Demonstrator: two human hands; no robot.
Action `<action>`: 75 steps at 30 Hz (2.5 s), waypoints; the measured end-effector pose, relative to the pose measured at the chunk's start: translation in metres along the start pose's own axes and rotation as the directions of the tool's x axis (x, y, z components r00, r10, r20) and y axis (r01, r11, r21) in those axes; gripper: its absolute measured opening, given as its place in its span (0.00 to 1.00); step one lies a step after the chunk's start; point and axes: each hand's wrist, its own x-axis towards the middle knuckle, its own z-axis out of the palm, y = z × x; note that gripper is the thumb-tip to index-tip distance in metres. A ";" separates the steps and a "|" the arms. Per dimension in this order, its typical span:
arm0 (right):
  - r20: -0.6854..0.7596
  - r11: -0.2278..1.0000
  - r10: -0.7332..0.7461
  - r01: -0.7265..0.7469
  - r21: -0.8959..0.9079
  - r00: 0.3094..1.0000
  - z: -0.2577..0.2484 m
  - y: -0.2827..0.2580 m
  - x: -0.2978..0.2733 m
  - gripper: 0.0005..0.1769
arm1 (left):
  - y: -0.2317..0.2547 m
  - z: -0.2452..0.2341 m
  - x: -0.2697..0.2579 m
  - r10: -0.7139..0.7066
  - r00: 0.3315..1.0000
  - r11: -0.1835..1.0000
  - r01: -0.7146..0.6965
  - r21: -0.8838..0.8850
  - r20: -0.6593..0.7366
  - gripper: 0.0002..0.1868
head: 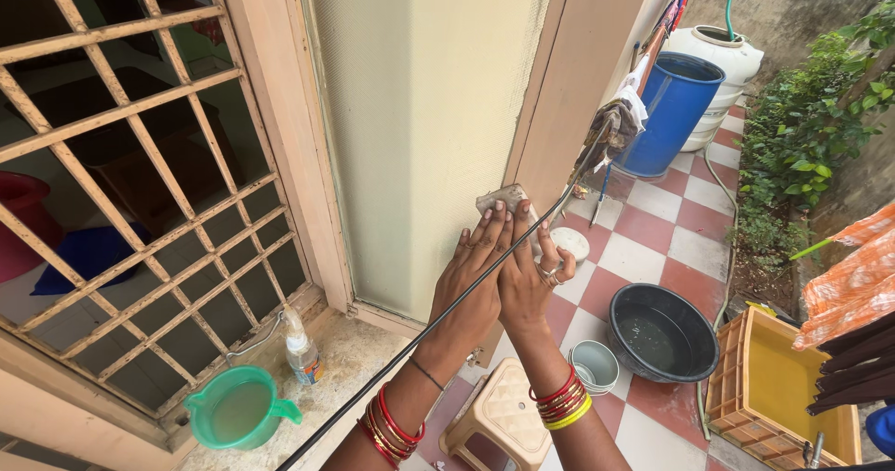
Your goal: The person cleans a window frame by spraying liquid from a bottle and wiping the surface with a cloth.
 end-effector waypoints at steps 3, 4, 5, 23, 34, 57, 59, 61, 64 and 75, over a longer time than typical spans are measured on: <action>-0.005 0.931 0.080 -0.073 0.357 0.997 -0.003 0.008 -0.001 0.15 | 0.009 0.000 -0.002 0.008 1.000 0.999 -0.009 -0.045 -0.009 0.36; 0.005 0.816 0.176 -0.148 0.559 0.984 -0.005 0.010 -0.002 0.11 | 0.013 0.001 -0.002 0.009 1.000 0.995 -0.008 -0.096 0.007 0.36; 0.005 0.818 0.176 -0.149 0.556 0.984 -0.007 0.013 -0.003 0.11 | 0.016 0.003 -0.002 0.011 1.000 0.989 -0.007 -0.146 0.023 0.35; 0.056 0.559 0.316 -0.233 0.795 0.947 -0.055 0.049 0.046 0.16 | 0.000 0.066 0.006 -0.077 0.969 0.985 0.036 -0.171 -0.236 0.34; 0.199 0.603 0.123 -0.232 0.763 0.972 -0.061 0.055 0.041 0.25 | -0.014 0.044 0.033 0.114 0.967 0.993 -0.121 -0.016 -0.227 0.31; 0.020 0.612 0.224 -0.156 0.776 0.974 -0.084 0.065 0.081 0.20 | 0.009 -0.011 0.083 0.323 0.923 0.946 -0.322 0.037 -0.209 0.35; 0.048 0.582 0.258 -0.195 0.789 0.965 -0.086 0.064 0.089 0.20 | 0.016 -0.019 0.089 0.328 0.924 0.942 -0.304 0.142 -0.199 0.36; -0.070 0.699 0.201 -0.093 0.709 0.977 -0.085 0.065 0.100 0.25 | 0.022 -0.027 0.106 0.328 0.920 0.944 -0.311 0.109 -0.216 0.35; -0.115 0.722 0.226 -0.087 0.686 0.967 -0.081 0.064 0.122 0.30 | 0.030 -0.040 0.136 0.332 0.912 0.943 -0.319 0.095 -0.241 0.35; -0.172 0.758 0.128 0.015 0.652 0.977 -0.070 0.057 0.140 0.25 | 0.031 -0.032 0.116 0.260 0.925 0.960 -0.277 -0.024 -0.278 0.35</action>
